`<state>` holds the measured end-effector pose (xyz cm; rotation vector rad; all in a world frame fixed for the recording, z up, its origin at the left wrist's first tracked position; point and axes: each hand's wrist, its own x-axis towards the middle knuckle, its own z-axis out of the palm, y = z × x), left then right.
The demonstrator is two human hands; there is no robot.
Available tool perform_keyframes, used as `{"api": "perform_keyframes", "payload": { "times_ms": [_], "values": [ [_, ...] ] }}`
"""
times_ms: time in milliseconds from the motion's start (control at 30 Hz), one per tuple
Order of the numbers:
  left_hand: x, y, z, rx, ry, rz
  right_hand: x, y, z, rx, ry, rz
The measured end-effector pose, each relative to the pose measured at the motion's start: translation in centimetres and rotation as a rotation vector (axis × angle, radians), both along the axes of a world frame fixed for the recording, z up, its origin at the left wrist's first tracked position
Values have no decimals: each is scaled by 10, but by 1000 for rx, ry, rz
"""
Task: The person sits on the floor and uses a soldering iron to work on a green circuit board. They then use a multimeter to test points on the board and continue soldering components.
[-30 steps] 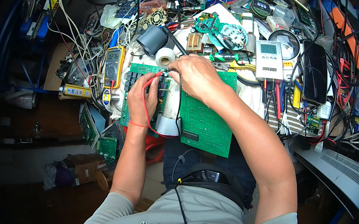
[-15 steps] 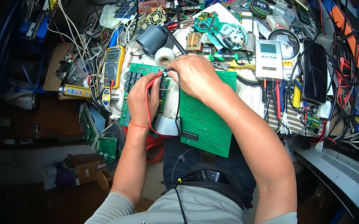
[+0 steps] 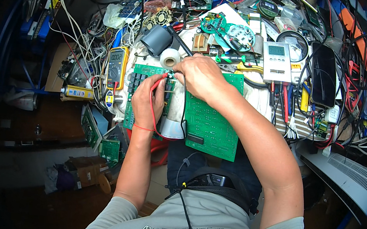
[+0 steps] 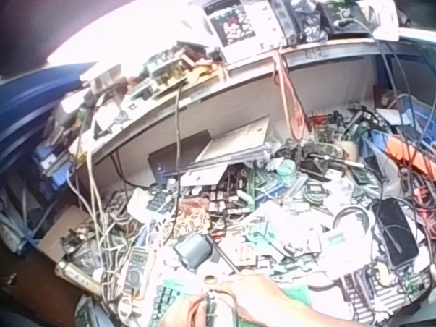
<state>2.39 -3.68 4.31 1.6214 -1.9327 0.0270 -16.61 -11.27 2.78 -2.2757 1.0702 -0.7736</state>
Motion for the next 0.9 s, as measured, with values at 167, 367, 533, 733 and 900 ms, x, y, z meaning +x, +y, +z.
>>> {"api": "perform_keyframes", "payload": {
  "times_ms": [167,367,533,733,900],
  "values": [
    [0,0,0,-3,5,0,-2,-1,-4,14,7,6],
    [0,0,-1,-6,9,4,-1,-4,-12,-87,-37,5],
    [0,-1,-3,-17,39,1,-1,-4,-9,-76,2,13],
    [0,-1,-5,-22,32,11,-3,0,5,26,71,27],
    [1,-2,-6,-19,41,5,-4,0,5,37,50,29]
  ]
}}
